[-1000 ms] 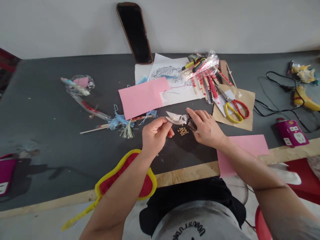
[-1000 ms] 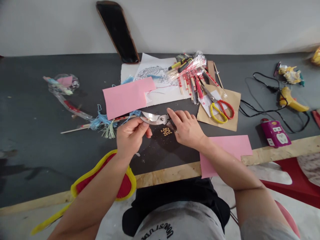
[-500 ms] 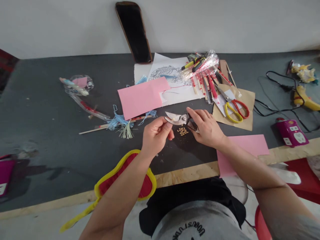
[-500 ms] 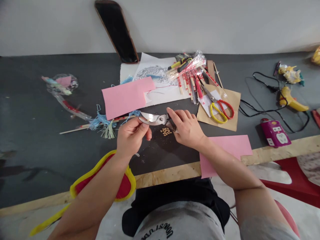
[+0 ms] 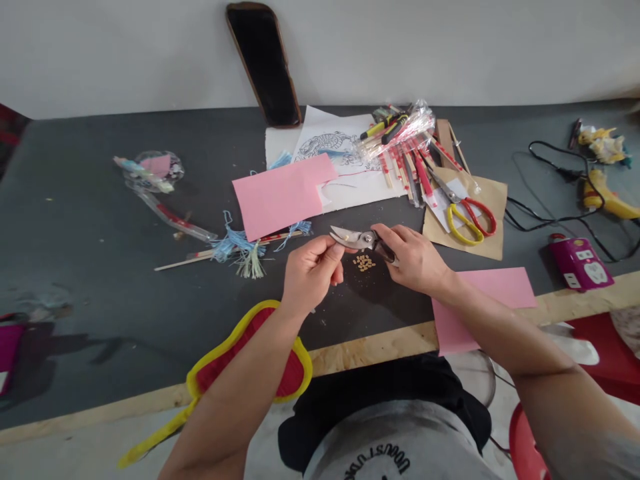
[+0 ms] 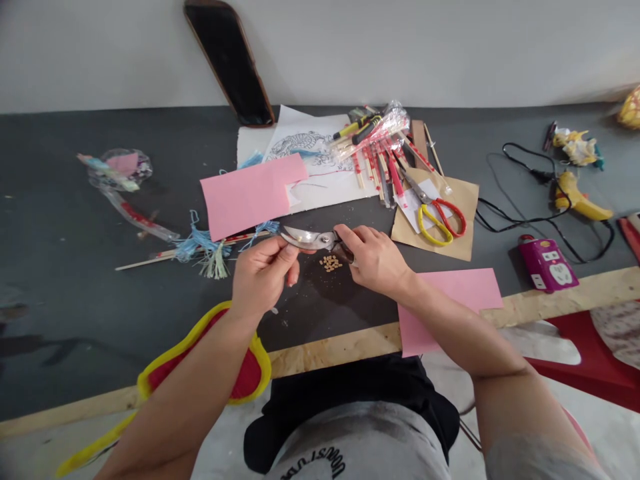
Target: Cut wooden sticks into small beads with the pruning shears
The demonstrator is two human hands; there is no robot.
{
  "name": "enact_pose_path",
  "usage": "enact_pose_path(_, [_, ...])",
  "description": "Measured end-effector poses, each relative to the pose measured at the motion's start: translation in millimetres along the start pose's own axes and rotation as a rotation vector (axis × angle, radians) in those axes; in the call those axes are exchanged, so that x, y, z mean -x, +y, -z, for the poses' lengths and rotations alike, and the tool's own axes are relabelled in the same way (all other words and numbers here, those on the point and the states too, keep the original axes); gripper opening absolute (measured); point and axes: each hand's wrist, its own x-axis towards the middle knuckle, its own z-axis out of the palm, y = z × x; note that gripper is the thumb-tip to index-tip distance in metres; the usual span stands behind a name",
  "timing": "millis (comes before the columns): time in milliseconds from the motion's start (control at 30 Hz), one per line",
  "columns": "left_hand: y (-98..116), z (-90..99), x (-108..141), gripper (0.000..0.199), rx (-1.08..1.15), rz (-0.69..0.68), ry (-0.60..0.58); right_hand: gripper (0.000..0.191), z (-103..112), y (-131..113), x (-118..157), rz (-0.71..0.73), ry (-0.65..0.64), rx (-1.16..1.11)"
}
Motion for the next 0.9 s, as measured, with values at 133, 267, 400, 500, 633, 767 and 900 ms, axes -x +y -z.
enact_pose_path(133, [2.8, -0.2, -2.9, 0.022, 0.028, -0.028, 0.012, 0.05, -2.2, 1.0, -2.0, -0.021, 0.052, -0.017])
enact_pose_path(267, [1.7, -2.2, -4.3, 0.016, 0.041, -0.04, 0.064, 0.053, -6.1, 3.4, -2.6, -0.018, 0.09, -0.046])
enact_pose_path(400, [-1.7, -2.7, -3.8, 0.015, 0.017, -0.049, 0.114, 0.027, -9.8, 6.6, -2.1, -0.007, 0.164, -0.091])
enact_pose_path(500, [-1.3, -2.8, -2.7, 0.016, 0.0, -0.066, 0.117, 0.012, -9.7, 8.0, -1.5, 0.063, 0.146, -0.038])
enact_pose_path(633, [3.5, -3.8, -1.8, 0.015, -0.023, -0.093, 0.136, 0.019, -6.6, 5.0, -0.7, 0.095, 0.104, 0.076])
enact_pose_path(767, [6.6, -4.0, -1.5, 0.018, -0.04, -0.112, 0.146, 0.02, -2.9, -0.1, -0.6, 0.087, 0.083, 0.147])
enact_pose_path(900, [5.5, -4.0, 0.1, 0.022, -0.031, -0.135, 0.13, 0.027, -0.1, -0.5, -0.3, 0.085, 0.078, 0.166])
